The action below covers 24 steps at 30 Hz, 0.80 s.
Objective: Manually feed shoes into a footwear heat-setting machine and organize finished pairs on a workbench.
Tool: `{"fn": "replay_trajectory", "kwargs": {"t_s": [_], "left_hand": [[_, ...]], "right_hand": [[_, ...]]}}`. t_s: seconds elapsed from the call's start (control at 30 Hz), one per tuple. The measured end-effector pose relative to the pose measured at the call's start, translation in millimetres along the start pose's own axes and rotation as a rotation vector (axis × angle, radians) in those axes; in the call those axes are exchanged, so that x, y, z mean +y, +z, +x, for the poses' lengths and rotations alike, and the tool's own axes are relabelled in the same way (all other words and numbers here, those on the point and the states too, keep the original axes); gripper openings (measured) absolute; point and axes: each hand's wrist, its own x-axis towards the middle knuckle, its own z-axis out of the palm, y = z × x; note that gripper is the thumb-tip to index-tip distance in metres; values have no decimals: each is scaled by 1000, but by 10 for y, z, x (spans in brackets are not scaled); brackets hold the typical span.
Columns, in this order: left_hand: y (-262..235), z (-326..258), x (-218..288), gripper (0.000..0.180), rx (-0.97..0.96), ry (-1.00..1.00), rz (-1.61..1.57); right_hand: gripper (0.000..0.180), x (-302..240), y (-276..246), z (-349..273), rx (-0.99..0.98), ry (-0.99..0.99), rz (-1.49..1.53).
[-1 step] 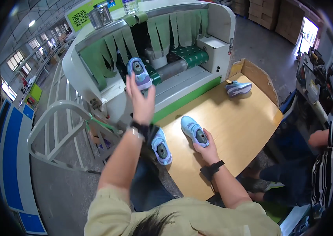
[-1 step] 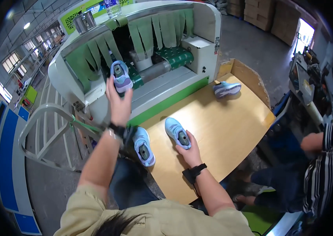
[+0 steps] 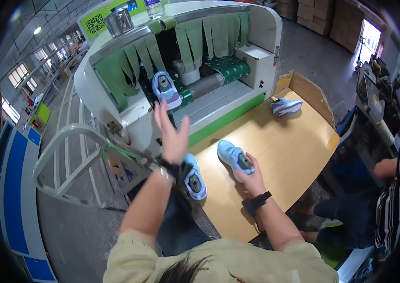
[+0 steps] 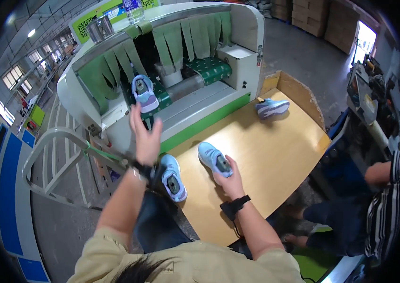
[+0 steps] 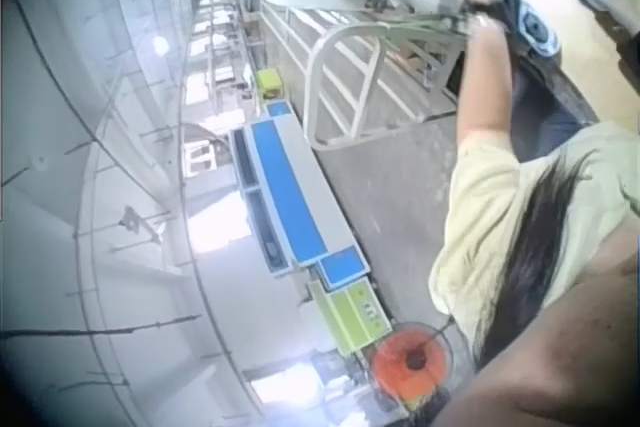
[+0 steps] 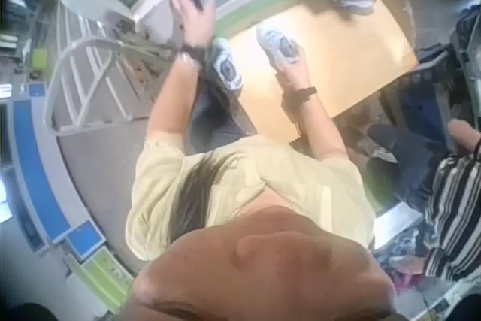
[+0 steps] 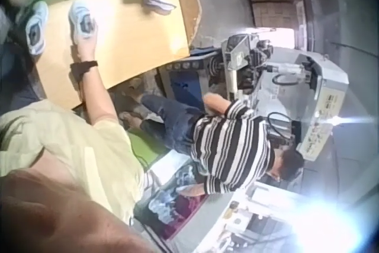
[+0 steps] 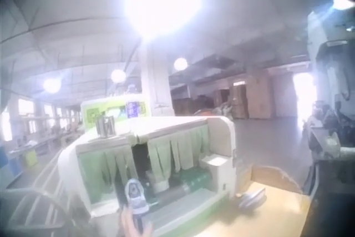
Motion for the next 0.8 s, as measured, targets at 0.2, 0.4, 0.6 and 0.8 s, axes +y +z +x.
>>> {"fn": "replay_trajectory", "kwargs": {"t_s": [0.2, 0.4, 0.6, 0.8], "left_hand": [[-175, -1659, -398, 73, -370, -242, 103], [18, -1882, -256, 67, -322, -191, 65], [-85, -1874, -346, 67, -313, -185, 118], [90, -1878, -330, 67, -342, -159, 51]], "right_hand": [[60, -1196, 212, 1049, 36, -396, 176], [69, -1587, 510, 2986, 142, -716, -257], [50, -979, 444, 3144, 536, -837, -718], [46, 424, -1697, 2642, 910, -752, -1572]]}}
